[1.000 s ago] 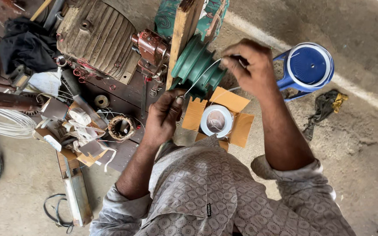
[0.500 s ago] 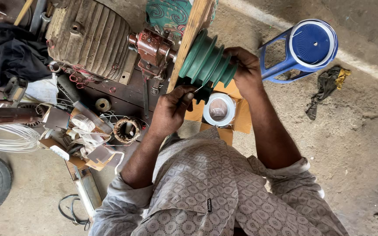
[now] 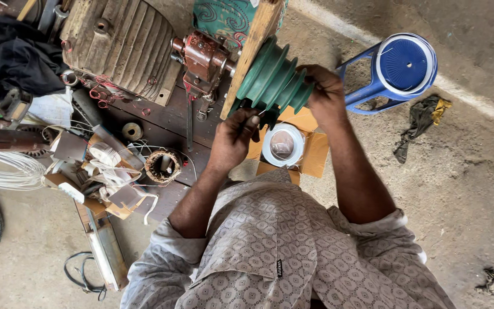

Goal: The person sits on the ground and unwinds white wire from a cardboard box, then winds it onto a green pulley attached to a motorized machine. The person uses both hands to guide the wire and rotate the pulley, continuing to wind the wire until the end of the clip.

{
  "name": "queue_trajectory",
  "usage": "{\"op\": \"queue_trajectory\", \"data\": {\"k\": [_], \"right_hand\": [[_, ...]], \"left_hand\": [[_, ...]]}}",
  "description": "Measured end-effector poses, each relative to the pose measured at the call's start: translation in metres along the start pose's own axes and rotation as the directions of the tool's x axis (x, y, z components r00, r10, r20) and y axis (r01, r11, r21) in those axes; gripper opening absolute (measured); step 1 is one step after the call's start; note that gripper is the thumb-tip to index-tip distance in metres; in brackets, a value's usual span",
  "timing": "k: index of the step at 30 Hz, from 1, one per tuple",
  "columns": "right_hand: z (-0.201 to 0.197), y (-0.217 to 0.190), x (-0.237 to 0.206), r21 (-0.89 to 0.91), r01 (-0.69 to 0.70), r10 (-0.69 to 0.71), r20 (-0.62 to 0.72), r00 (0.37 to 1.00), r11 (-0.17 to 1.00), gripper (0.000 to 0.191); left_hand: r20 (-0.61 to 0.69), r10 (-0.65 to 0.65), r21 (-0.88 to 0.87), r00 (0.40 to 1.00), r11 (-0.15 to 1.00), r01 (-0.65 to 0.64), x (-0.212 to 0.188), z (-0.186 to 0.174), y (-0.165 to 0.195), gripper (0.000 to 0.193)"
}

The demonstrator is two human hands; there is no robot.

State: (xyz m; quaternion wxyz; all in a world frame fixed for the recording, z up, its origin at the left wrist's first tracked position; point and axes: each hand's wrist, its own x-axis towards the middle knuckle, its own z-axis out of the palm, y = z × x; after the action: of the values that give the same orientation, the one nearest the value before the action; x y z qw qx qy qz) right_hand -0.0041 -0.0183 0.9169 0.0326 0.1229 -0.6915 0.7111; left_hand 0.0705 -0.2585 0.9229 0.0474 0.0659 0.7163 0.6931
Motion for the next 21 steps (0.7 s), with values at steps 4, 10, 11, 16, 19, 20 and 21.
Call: {"op": "queue_trajectory", "data": {"k": [4, 10, 11, 16, 19, 20, 21], "right_hand": [[0.02, 0.012, -0.008, -0.11, 0.252, -0.249, 0.041, 0.968, 0.961, 0.012], [0.043, 0.007, -0.028, -0.722, 0.219, -0.295, 0.022, 0.955, 0.656, 0.016], [0.047, 0.002, -0.03, -0.762, 0.279, -0.336, 0.087, 0.938, 0.585, 0.02], [0.059, -0.032, -0.03, -0.812, 0.425, -0.338, 0.3, 0.892, 0.4, 0.065], [0.056, -0.047, -0.026, -0.802, 0.357, -0.083, 0.363, 0.928, 0.479, 0.069], [0.055, -0.049, -0.024, -0.773, 0.366, -0.079, 0.383, 0.921, 0.519, 0.07], [0.054, -0.051, -0.022, -0.742, 0.374, -0.079, 0.401, 0.913, 0.556, 0.072]], "left_hand": [[-0.062, 0.006, -0.02, 0.998, 1.0, -0.008, -0.001, -0.003, 0.003, 0.019], [-0.154, 0.201, 0.58, 0.968, 0.811, -0.076, -0.012, -0.002, 0.011, 0.019], [-0.153, 0.25, 0.594, 0.956, 0.797, -0.113, -0.014, -0.002, 0.01, 0.021], [-0.141, 0.25, 0.59, 0.958, 0.798, -0.122, -0.019, 0.0, 0.0, 0.021], [-0.159, 0.171, 0.554, 0.972, 0.831, -0.056, -0.018, -0.001, -0.009, 0.017], [-0.141, 0.23, 0.604, 0.963, 0.791, -0.1, -0.019, -0.001, -0.012, 0.022], [-0.12, 0.289, 0.652, 0.95, 0.745, -0.144, -0.019, -0.002, -0.015, 0.027]]}}
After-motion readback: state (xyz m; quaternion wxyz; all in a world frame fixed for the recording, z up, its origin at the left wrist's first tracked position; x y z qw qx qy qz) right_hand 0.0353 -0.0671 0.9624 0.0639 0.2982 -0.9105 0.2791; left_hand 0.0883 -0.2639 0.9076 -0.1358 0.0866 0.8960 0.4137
